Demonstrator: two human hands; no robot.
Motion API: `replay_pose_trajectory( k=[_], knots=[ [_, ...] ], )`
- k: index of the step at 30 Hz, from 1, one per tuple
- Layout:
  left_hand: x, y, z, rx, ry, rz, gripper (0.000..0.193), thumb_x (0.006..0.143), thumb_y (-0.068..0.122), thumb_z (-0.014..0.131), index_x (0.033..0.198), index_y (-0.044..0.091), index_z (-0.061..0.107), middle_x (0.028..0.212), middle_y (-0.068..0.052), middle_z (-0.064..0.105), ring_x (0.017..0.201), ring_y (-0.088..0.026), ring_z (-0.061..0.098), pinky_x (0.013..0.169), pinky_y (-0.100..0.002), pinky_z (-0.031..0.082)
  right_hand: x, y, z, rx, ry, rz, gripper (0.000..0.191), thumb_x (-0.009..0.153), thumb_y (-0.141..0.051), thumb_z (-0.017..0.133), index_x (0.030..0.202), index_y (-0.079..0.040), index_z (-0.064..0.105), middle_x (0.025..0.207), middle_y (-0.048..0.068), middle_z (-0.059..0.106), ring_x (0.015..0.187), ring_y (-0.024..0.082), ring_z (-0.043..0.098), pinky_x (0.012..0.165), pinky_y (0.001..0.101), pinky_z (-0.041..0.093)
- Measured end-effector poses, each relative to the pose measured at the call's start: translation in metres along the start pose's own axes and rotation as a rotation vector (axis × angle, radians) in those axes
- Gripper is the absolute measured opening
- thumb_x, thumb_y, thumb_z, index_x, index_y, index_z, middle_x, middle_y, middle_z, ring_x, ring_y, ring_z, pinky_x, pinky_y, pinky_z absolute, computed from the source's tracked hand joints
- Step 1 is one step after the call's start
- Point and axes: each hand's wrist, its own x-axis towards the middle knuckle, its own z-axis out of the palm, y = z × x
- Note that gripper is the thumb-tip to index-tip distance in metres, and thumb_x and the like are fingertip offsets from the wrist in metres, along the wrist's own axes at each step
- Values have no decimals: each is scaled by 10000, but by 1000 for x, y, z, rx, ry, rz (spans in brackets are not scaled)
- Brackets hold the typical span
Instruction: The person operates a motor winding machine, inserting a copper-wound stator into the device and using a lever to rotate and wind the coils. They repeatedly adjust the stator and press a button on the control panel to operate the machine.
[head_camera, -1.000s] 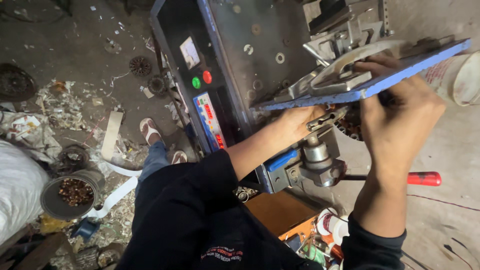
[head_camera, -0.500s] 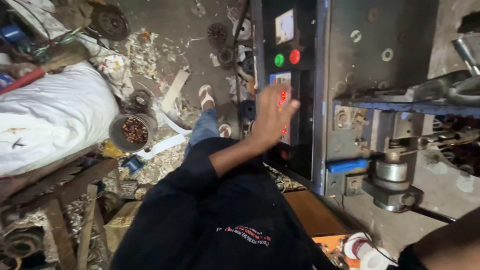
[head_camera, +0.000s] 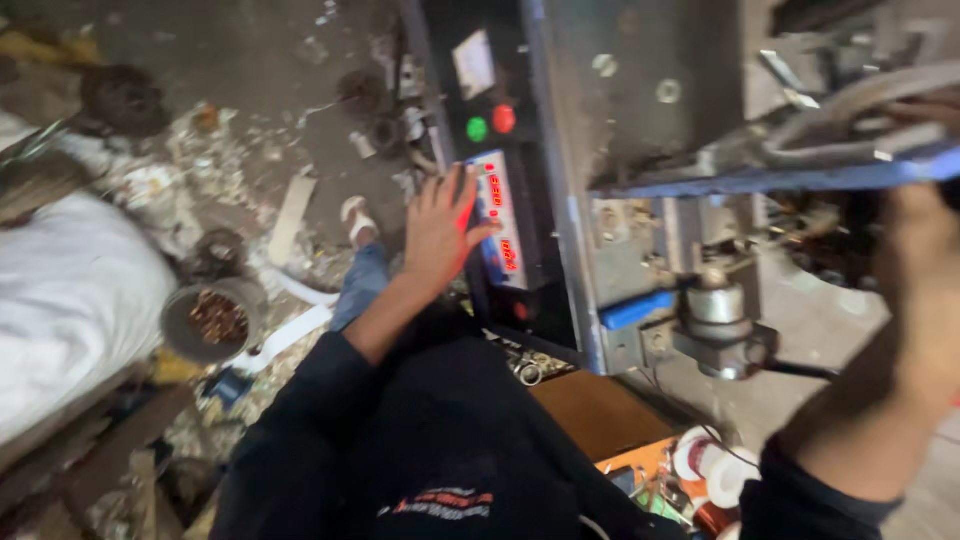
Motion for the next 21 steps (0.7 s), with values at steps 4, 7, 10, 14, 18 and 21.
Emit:
replay_pose_trajectory(
  k=[4, 7, 10, 14, 18, 21],
  knots=[
    [11, 8, -26, 39, -45, 29, 908, 821, 605, 717, 1488, 40, 471, 1434, -181, 514, 1276, -394, 503, 967, -552, 450, 10, -2, 3, 39, 28, 1, 158, 1059, -17, 640, 1213, -14, 678, 1231, 66, 673, 1146, 157, 631, 1032, 304, 501],
    [19, 24, -54, -72, 0, -49, 772, 868, 509, 718, 1464, 50, 543, 1338, -168, 601, 1181, -365, 561, 957, -506, 473, 13, -7, 2, 8, 42, 38, 149, 1035, -25, 657, 1179, -26, 696, 1191, 51, 682, 1117, 149, 633, 1013, 296, 497],
    [21, 62, -77, -394, 129, 36, 406, 979, 381, 679, 1288, 117, 686, 1190, -108, 730, 1097, -294, 650, 985, -439, 500, 13, -7, 0, 7, 51, 9, 153, 1016, -33, 703, 1169, -27, 710, 1182, 67, 689, 1124, 171, 642, 1030, 313, 499],
    [24, 143, -74, -1222, -259, -22, 346, 1084, 281, 524, 1269, 54, 709, 1189, -95, 759, 1147, -202, 703, 1036, -330, 533, 13, 3, -3, -109, 69, -96, 187, 1009, -32, 744, 1193, 2, 732, 1214, 127, 704, 1160, 228, 647, 1037, 343, 496],
    [57, 208, -35, -1926, -424, -124, 479, 1096, 234, 497, 1540, 64, 439, 1524, -13, 525, 1431, -170, 496, 1174, -342, 436, 13, 11, -6, -184, 48, -226, 220, 994, 32, 720, 1211, 67, 731, 1229, 186, 718, 1220, 273, 671, 1091, 363, 504],
    [96, 247, 10, -2239, -491, -356, 496, 1049, 201, 580, 1514, 79, 457, 1514, -20, 513, 1384, -197, 490, 1160, -387, 423, 15, 7, -10, -138, 62, -83, 251, 937, -1, 733, 1187, 16, 746, 1150, 157, 736, 1065, 221, 700, 966, 321, 530]
  ],
)
